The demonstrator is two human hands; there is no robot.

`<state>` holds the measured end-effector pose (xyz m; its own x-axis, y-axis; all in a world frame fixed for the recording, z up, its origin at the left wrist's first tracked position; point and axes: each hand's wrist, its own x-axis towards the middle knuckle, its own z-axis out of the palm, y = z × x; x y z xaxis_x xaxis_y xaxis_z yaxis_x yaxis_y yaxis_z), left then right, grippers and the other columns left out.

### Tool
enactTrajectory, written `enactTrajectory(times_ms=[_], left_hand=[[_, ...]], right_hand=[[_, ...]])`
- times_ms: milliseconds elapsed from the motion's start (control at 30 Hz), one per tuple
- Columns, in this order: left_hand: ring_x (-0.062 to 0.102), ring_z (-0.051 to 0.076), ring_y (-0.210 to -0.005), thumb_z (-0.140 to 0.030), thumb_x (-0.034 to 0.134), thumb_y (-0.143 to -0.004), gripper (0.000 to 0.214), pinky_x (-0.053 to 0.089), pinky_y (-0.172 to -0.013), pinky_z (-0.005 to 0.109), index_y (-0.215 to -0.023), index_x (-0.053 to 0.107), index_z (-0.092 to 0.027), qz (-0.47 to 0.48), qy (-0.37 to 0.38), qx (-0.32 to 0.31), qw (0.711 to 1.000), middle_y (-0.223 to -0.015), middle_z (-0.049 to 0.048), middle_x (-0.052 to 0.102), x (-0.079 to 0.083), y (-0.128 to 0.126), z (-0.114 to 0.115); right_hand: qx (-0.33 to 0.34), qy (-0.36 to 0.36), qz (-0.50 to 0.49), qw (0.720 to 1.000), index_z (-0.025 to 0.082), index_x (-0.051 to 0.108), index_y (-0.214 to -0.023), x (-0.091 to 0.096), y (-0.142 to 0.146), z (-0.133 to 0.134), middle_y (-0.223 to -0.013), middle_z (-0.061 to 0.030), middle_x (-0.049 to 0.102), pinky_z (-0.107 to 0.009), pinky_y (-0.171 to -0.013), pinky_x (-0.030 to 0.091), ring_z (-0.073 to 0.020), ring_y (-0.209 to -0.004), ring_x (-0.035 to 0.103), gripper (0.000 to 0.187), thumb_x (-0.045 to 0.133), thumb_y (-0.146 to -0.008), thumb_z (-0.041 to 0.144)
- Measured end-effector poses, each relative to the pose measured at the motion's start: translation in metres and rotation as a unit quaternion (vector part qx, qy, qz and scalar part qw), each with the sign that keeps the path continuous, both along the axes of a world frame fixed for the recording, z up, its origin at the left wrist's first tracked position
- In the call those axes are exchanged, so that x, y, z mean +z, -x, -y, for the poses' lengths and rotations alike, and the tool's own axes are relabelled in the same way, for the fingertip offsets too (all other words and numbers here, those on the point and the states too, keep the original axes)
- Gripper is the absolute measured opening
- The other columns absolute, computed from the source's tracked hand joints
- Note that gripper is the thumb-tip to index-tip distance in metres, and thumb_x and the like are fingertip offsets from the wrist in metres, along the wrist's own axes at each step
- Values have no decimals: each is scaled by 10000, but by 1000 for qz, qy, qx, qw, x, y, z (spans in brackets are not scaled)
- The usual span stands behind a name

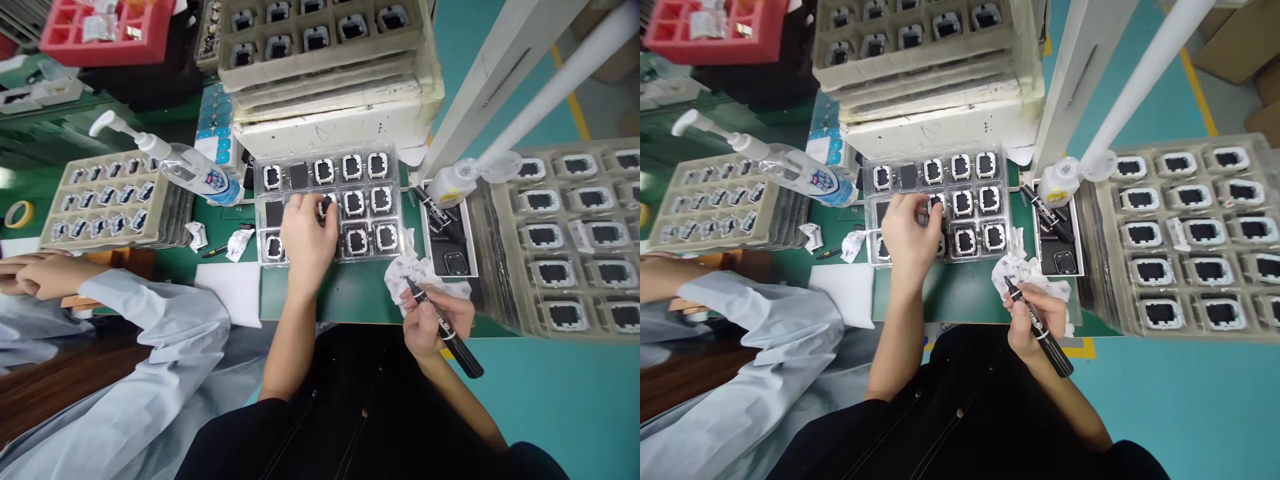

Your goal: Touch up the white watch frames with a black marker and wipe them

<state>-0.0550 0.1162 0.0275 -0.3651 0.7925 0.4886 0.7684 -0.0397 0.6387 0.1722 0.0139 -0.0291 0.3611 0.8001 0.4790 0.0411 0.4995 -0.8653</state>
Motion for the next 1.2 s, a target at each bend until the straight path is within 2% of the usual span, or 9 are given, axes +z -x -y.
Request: enactTrajectory(times_ms=[67,233,367,467,533,667,833,1033,1200], left_hand=[[633,367,-1070,-333,914,-913,220,555,-1018,525,-1038,751,-255,-18,51,-10,998,-1041,112,655,-5,20,-10],[613,436,-1210,-391,941,-912,326,525,-1143,651,-1076,696,-252,-5,96,-55,994,-1140,149,612,-16,39,-19],[638,368,-1163,-377,919,-935,341,562,-1098,576,-942,595,-269,7,51,-67,996,-1089,109,670,-7,30,-13],[735,284,-1067,-347,845,-1016,334,606,-977,458,-900,541,-271,90,20,-112,989,-1055,69,791,3,12,4],[819,228,-992,-404,823,-1063,324,622,-852,367,-969,542,-272,214,4,-135,967,-1050,36,845,8,-3,24],[879,209,-819,-463,868,-1052,380,595,-606,267,-1267,626,-265,439,47,-187,878,-1031,58,897,8,-31,69],[864,204,-687,-497,920,-1004,431,622,-532,247,-1198,658,-216,559,110,-214,794,-1022,93,913,-8,-55,103],[881,237,-725,-600,880,-1016,492,704,-591,302,-1229,713,-188,579,170,-217,768,-987,105,903,-21,-61,107],[848,213,-683,-682,879,-987,529,697,-588,308,-1183,756,-206,548,190,-203,789,-955,69,884,-25,-60,107]], right_hand=[[6,-4,-4,1000,304,708,-1164,0,0,0,-726,62,715,-437,-611,666,-230,-602,758,173,787,-1012,331],[-4,5,-2,1000,300,709,-1141,1,3,0,-690,58,714,-436,-583,642,-244,-594,751,161,783,-1000,329],[-9,6,-2,1000,297,711,-1138,2,4,0,-681,60,704,-390,-537,608,-239,-602,753,158,785,-1004,336],[2,3,-7,1000,290,712,-1147,4,5,0,-695,60,710,-355,-510,578,-224,-598,744,155,781,-1011,320],[1,2,-8,1000,292,701,-1144,5,6,-1,-691,63,707,-360,-509,582,-224,-591,738,157,778,-1013,328],[-4,-6,1,1000,311,673,-1175,7,6,-1,-691,75,698,-385,-539,607,-230,-601,745,172,759,-1029,335],[30,-16,30,999,325,649,-1249,12,9,0,-746,61,741,-403,-581,655,-237,-668,801,212,742,-1060,351],[107,-4,79,991,328,586,-1312,18,12,-2,-949,-7,863,-529,-777,792,-287,-883,901,292,739,-1080,419],[117,22,92,989,314,625,-1275,26,13,1,-1053,-22,894,-439,-796,803,-236,-863,902,282,799,-1052,319]])
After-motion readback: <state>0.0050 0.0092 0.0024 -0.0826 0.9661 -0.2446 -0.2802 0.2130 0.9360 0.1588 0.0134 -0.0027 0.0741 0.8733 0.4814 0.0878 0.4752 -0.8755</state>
